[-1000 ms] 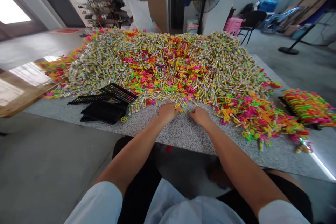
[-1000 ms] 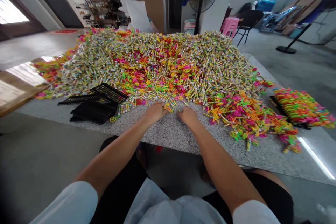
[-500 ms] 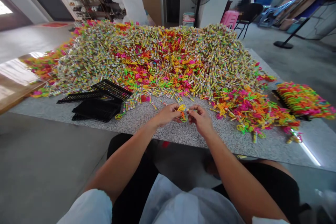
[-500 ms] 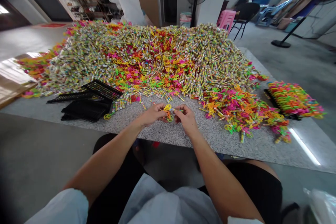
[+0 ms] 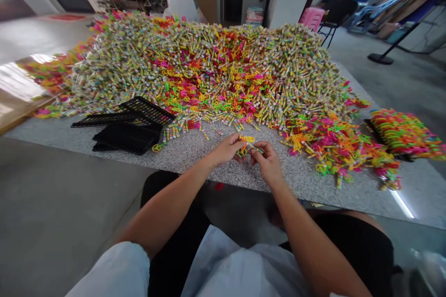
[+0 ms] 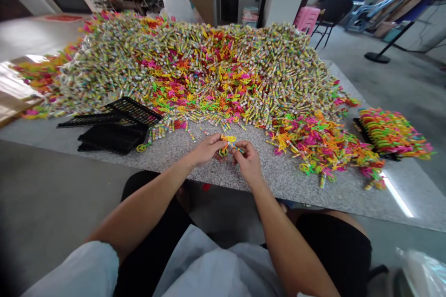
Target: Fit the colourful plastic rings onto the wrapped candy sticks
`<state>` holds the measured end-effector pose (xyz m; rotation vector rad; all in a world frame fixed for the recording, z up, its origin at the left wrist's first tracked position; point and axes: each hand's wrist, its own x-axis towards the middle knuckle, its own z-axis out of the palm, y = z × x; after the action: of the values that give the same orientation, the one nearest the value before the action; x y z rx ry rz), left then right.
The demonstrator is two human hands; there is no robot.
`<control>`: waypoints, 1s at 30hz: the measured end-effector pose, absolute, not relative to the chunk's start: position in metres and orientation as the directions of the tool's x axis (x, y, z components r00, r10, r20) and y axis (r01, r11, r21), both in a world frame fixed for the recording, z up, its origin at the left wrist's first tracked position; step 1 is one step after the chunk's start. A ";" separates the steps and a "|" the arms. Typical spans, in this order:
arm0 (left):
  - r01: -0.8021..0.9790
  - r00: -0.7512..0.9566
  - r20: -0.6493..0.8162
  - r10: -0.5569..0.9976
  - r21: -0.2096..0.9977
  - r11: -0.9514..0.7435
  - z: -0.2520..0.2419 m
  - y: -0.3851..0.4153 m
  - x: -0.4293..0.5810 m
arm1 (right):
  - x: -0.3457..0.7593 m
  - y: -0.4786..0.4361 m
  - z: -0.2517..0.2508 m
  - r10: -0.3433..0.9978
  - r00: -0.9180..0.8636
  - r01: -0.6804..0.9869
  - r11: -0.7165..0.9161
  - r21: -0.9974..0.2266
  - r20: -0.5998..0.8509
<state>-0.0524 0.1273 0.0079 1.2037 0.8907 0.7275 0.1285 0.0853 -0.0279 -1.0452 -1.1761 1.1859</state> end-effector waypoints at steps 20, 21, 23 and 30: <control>-0.034 0.308 -0.225 0.925 0.969 0.247 -0.005 0.128 -0.039 | 0.122 0.076 -0.034 0.989 0.056 0.185 0.122 -0.975 0.134; -0.050 0.305 -0.214 0.928 0.969 0.241 -0.006 0.128 -0.038 | 0.121 0.076 -0.032 0.989 0.053 0.192 0.123 -0.974 0.136; -0.092 0.297 -0.221 0.929 0.962 0.258 -0.006 0.129 -0.038 | 0.119 0.076 -0.031 0.990 0.045 0.189 0.126 -0.974 0.137; -0.179 0.436 -0.306 0.847 0.892 0.415 -0.003 0.133 -0.043 | 0.115 0.081 -0.029 0.969 0.180 0.099 0.153 -0.983 0.169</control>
<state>-0.0432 0.1327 -0.0035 0.9108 0.8828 0.7618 0.1153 0.0809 -0.0289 -1.2318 -1.2016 0.9115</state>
